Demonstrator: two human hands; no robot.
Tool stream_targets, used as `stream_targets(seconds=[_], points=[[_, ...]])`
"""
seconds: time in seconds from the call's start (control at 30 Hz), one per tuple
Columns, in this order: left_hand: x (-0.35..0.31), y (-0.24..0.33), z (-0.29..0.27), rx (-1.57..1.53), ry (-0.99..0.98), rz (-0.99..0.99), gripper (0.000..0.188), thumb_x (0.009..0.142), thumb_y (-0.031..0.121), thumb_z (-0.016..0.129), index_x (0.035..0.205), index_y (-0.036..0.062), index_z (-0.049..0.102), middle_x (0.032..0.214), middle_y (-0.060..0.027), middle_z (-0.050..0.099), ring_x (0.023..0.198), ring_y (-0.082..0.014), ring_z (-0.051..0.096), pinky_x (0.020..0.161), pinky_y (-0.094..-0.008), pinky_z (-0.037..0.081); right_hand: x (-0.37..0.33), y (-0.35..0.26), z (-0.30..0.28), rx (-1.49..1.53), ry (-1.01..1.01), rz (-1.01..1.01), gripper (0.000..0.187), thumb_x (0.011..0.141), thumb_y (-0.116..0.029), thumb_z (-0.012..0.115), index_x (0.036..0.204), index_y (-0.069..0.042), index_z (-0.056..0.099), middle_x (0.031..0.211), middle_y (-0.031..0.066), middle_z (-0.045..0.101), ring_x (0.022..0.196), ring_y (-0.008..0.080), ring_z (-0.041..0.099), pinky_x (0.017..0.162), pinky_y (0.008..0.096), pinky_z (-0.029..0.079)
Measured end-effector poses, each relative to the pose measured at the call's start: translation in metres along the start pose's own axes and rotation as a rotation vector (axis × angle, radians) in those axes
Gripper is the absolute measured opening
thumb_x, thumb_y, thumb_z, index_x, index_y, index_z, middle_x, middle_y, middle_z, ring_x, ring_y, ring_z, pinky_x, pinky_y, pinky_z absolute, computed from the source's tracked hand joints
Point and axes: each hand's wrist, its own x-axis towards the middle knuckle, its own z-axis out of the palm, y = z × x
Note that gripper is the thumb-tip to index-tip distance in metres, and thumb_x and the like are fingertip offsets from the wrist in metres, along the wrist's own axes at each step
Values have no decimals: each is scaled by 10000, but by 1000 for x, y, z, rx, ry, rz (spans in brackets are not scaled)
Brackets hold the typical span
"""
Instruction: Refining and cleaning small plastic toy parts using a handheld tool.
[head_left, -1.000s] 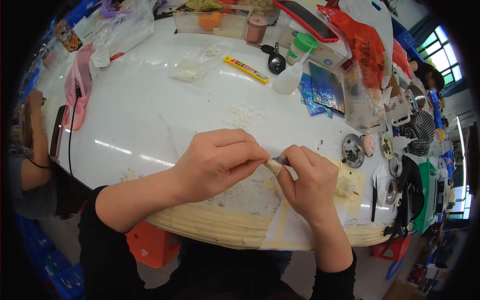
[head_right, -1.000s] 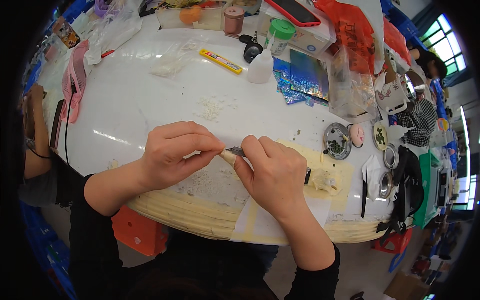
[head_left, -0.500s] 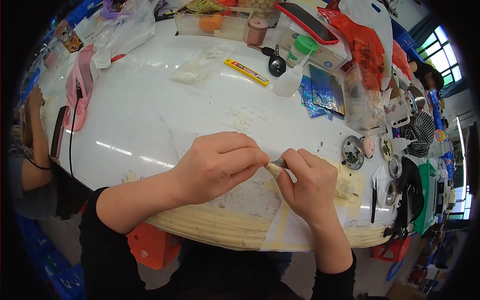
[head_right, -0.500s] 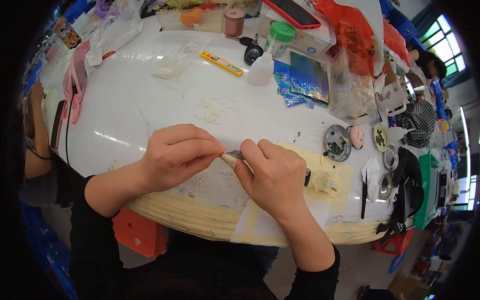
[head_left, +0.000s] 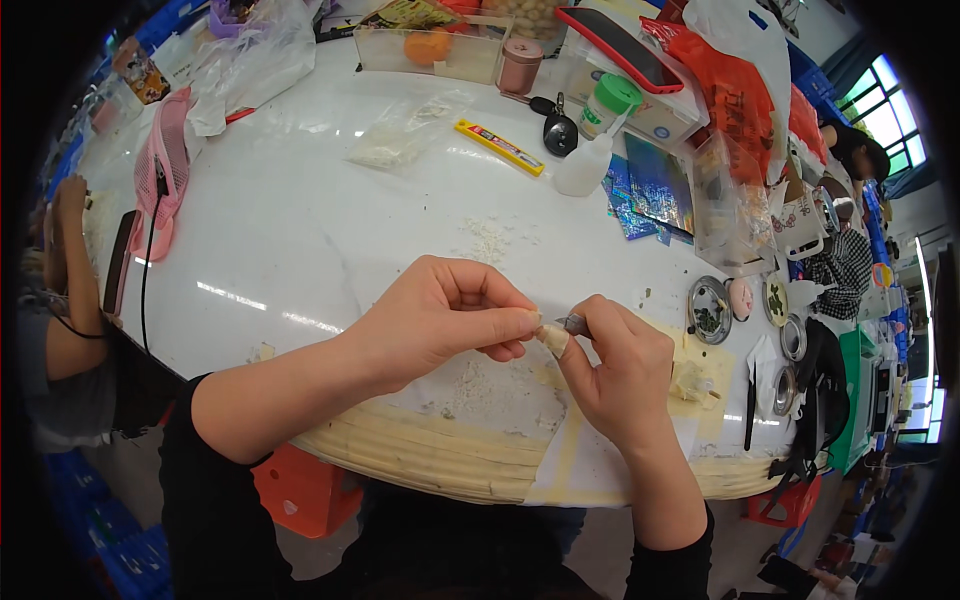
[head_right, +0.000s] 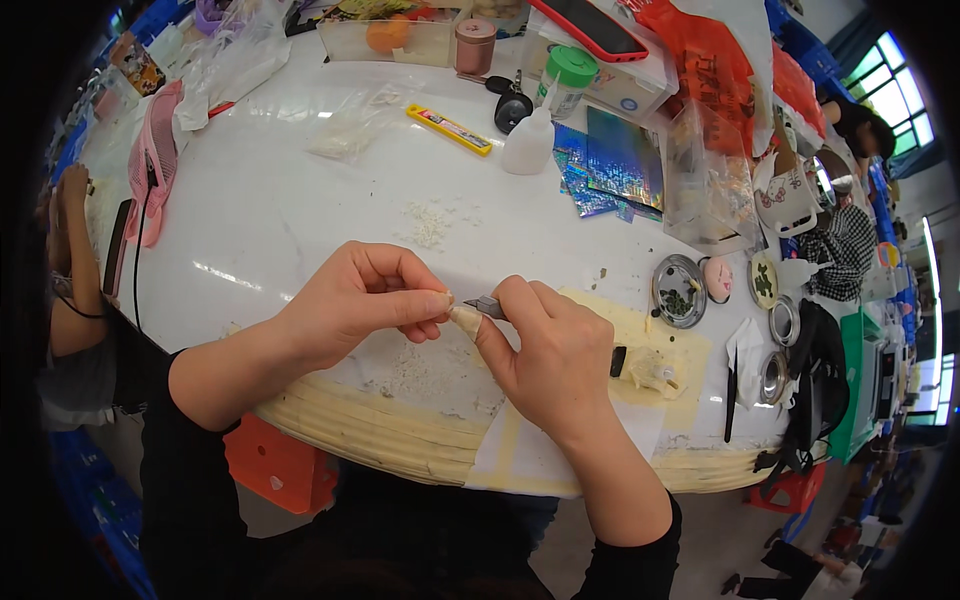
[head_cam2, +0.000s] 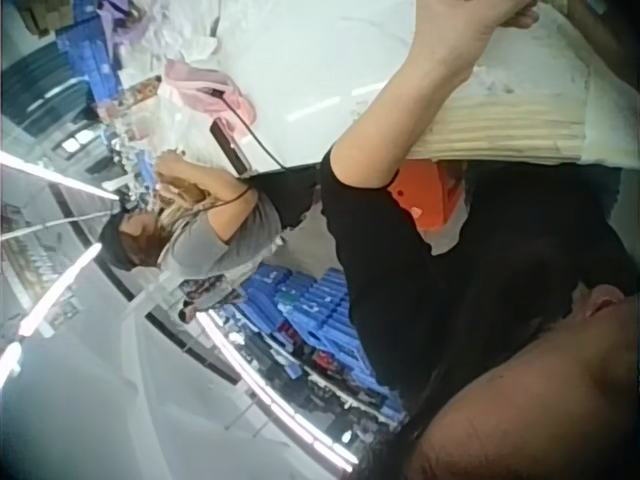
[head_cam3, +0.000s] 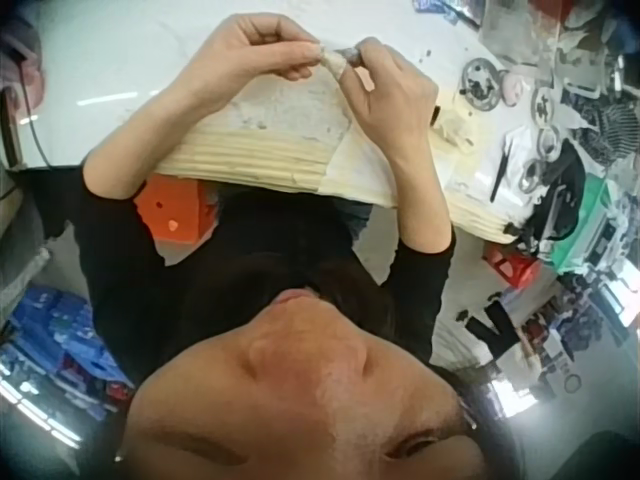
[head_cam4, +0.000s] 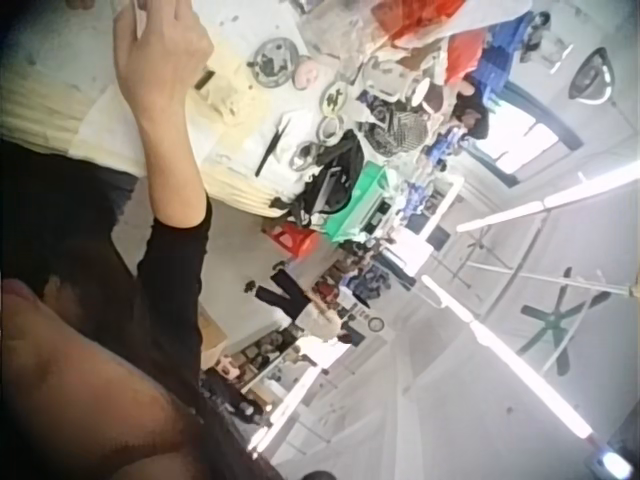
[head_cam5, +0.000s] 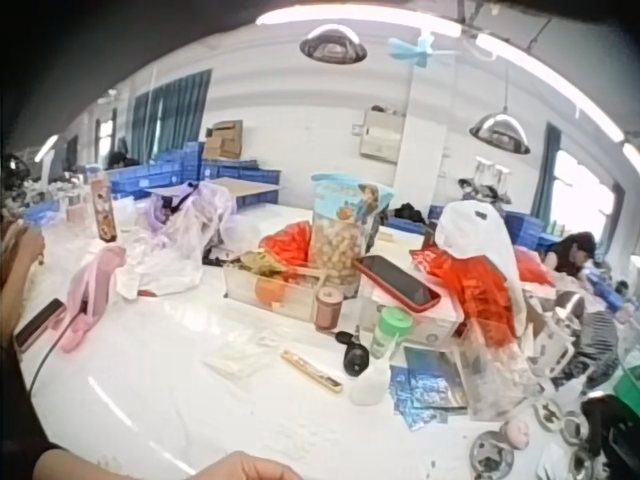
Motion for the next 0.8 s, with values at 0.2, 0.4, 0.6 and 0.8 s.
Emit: stream_targets(seconds=[0.2, 0.4, 0.6, 0.8], points=[[1, -1, -4, -45, 31, -45, 120, 906, 121, 690, 959, 14, 677, 883, -88, 703, 784, -131, 675, 710, -253, 552, 2, -4, 1, 237, 68, 36, 258, 718, 24, 681, 963, -55, 670, 671, 51, 559, 575, 162, 598, 515, 278, 467], [3, -4, -5, -23, 11, -13, 134, 912, 131, 689, 971, 11, 676, 894, -88, 701, 798, -136, 681, 720, -259, 559, 1, -6, -2, 335, 73, -26, 514, 672, 116, 608, 1139, -76, 706, 757, 53, 568, 607, 133, 606, 549, 248, 495], [2, -6, -4, 3, -54, -26, 140, 923, 137, 678, 977, 8, 675, 905, -87, 700, 817, -149, 691, 732, -265, 571, 2, -4, 1, 376, 53, -46, 476, 668, 123, 605, 1088, -71, 720, 781, 49, 580, 618, 126, 610, 561, 238, 499], [3, -6, -4, -97, -56, -107, 137, 930, 143, 670, 975, 13, 667, 927, -87, 700, 822, -148, 690, 745, -263, 570, 2, -5, 1, 387, 101, -73, 427, 651, 112, 639, 1032, -59, 728, 776, 53, 602, 624, 128, 629, 551, 237, 505]])
